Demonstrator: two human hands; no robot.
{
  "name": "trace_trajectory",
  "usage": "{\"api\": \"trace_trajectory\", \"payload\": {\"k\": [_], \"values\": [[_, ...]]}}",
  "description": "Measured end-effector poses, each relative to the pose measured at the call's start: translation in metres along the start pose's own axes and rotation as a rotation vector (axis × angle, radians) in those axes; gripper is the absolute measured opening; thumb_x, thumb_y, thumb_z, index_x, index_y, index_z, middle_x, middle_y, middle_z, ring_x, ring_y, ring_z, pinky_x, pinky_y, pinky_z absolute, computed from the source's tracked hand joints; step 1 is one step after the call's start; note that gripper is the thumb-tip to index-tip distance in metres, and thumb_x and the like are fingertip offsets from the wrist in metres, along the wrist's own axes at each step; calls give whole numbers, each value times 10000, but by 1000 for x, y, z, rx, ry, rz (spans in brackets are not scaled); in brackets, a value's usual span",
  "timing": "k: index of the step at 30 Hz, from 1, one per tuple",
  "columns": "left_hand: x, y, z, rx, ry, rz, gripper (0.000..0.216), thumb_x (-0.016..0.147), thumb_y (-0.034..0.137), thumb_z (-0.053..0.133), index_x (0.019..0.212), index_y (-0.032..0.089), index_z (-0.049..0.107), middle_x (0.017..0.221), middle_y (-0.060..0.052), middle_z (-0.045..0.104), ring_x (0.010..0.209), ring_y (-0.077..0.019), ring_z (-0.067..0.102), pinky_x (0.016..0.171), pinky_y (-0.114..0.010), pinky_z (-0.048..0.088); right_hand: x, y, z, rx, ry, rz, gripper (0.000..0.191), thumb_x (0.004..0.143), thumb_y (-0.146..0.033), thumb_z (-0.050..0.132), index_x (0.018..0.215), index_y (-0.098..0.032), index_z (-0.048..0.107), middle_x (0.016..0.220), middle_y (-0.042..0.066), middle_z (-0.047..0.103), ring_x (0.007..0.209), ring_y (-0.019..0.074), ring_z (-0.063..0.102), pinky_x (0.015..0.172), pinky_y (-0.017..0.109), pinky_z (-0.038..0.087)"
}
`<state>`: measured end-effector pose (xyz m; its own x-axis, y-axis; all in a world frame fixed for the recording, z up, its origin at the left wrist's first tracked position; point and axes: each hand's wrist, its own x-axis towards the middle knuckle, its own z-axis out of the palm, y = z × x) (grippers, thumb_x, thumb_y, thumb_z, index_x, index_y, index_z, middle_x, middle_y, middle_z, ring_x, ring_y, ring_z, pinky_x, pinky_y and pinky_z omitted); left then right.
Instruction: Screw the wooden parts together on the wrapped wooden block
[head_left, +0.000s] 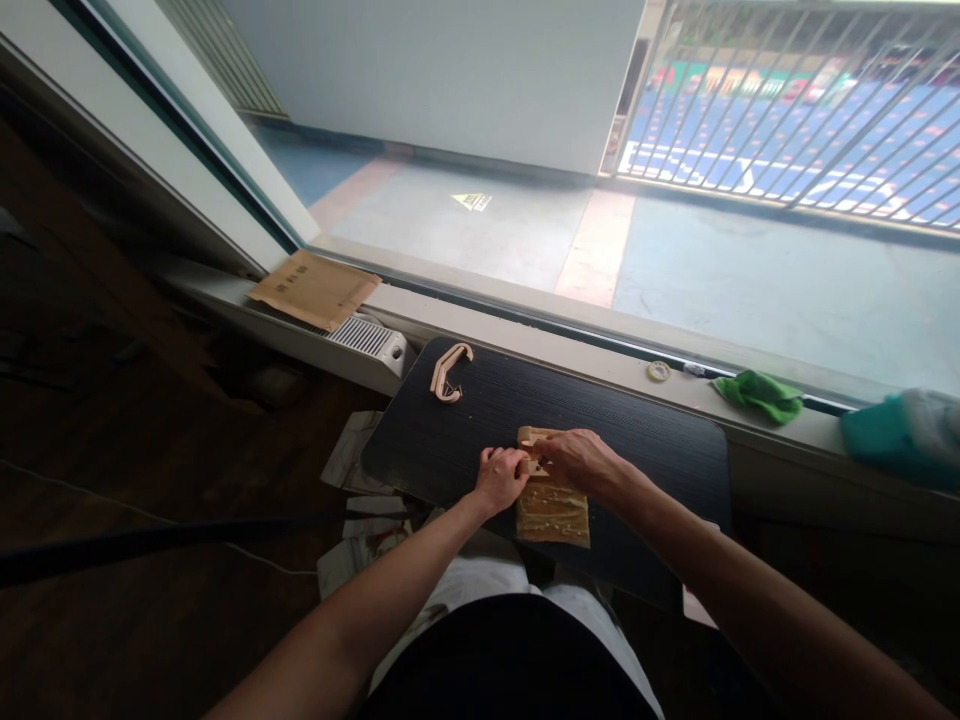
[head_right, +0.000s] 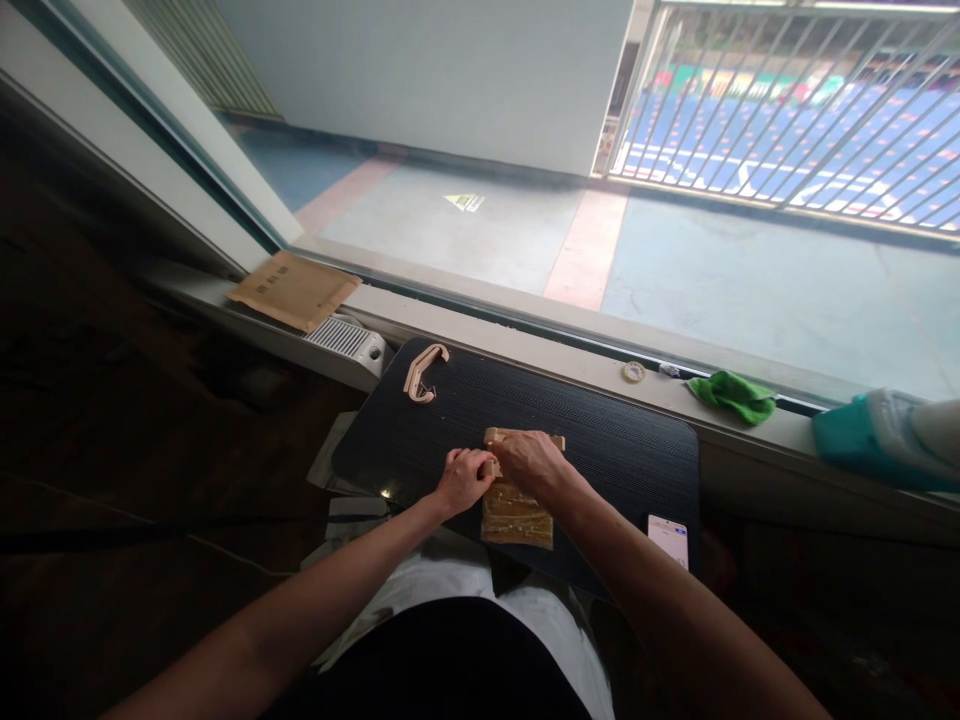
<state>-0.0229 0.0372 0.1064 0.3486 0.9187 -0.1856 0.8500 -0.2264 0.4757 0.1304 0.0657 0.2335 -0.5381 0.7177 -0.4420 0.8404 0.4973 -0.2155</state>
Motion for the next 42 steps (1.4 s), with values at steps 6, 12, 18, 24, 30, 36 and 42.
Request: {"api": "trace_trajectory", "payload": {"k": [6,12,18,24,30,36,42], "values": [[0,-1,2,-24,8,-2,174,784,196,508,922,241,604,913,-5,662,907,-183,553,897,-367,293,-2,2,-1,6,-8,-10,315,857,-136,400,1066,-227,617,955,71,692,875,184,640,702,246,442],[1,-3,0,-42,3,28,160,780,187,501,889,243,604,889,-4,661,886,-183,553,903,-380,289,-4,1,1,39,2,25,278,865,-174,395,1002,-228,630,923,55,694,859,192,641,685,248,439],[2,-4,-2,-39,-24,46,174,756,182,533,910,235,595,915,-6,657,905,-186,544,946,-396,263,-3,5,3,53,-15,2,296,861,-162,386,1045,-228,609,932,58,692,863,189,640,709,253,436],[0,-1,-1,-17,12,24,182,773,177,519,935,229,583,934,-11,652,908,-185,542,951,-396,262,-2,8,3,37,-17,-45,303,871,-161,361,1020,-205,621,970,79,686,890,190,634,706,236,431],[-1,-2,4,19,31,33,161,756,179,532,904,222,579,919,-12,641,897,-182,545,886,-358,314,-1,6,7,-16,-9,-67,278,867,-159,381,986,-206,627,909,65,694,852,191,642,685,237,428],[-3,1,3,42,27,9,163,778,199,510,913,232,594,915,-14,629,908,-182,549,876,-349,327,-3,1,8,-47,6,-44,253,879,-167,392,981,-207,620,947,74,686,901,170,625,722,229,408],[1,8,-7,51,-8,-29,266,727,239,578,992,253,591,976,-19,608,946,-189,552,858,-329,368,-5,5,11,-65,53,33,222,865,-213,410,880,-210,632,883,51,682,832,176,633,678,245,403]]}}
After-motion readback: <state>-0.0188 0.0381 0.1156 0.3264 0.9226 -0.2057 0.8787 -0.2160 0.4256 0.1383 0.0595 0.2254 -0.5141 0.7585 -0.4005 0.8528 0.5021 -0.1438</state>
